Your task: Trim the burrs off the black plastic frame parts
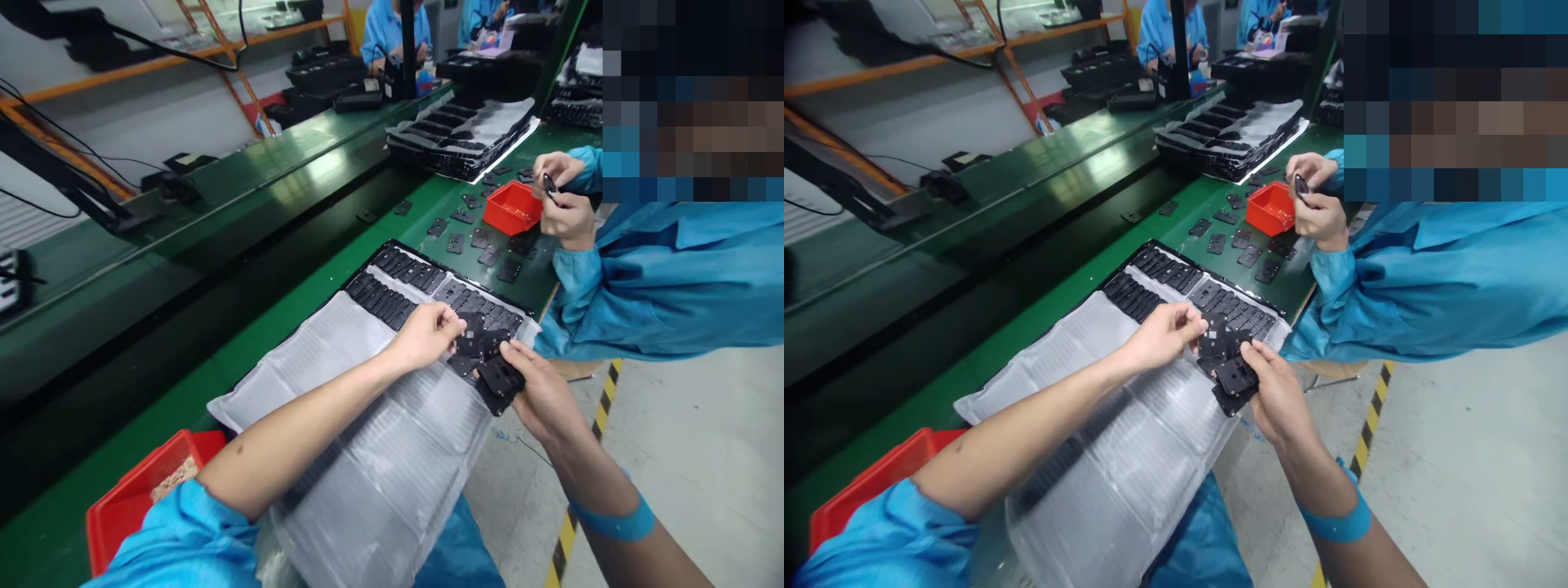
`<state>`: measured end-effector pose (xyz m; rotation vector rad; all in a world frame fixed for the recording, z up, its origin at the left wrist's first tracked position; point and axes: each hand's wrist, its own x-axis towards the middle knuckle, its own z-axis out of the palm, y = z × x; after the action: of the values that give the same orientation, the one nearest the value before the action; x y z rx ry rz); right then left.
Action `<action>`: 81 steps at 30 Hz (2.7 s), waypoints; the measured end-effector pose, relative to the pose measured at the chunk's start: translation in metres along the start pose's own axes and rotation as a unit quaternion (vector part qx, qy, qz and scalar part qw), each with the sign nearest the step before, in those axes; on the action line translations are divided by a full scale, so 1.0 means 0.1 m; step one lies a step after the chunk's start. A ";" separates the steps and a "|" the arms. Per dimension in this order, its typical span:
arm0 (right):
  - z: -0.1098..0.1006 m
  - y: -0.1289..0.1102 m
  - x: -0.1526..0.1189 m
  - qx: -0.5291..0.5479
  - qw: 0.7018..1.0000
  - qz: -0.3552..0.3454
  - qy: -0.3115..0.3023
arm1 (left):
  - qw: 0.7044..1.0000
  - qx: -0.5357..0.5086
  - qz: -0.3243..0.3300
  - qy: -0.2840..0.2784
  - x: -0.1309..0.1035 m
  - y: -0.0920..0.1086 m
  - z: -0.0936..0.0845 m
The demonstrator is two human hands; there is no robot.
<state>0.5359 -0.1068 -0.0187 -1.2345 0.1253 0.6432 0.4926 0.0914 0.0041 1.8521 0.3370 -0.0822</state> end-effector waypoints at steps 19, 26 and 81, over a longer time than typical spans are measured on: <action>0.20 -0.04 0.03 -0.012 0.997 0.045 -0.057 | 0.996 -0.022 0.024 -0.085 0.13 0.10 -0.01; 0.10 -0.10 0.14 -0.047 0.997 0.039 -0.049 | 0.998 0.037 0.006 -0.053 0.28 -0.02 -0.28; 0.59 -0.10 1.00 -0.460 0.837 -0.296 -0.004 | 0.997 0.048 -0.061 0.018 0.17 -0.30 -0.47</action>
<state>0.6082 -0.0163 -0.0322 -2.0697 -0.6359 0.1217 0.4956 0.1470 -0.0136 1.9283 0.4789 -0.1525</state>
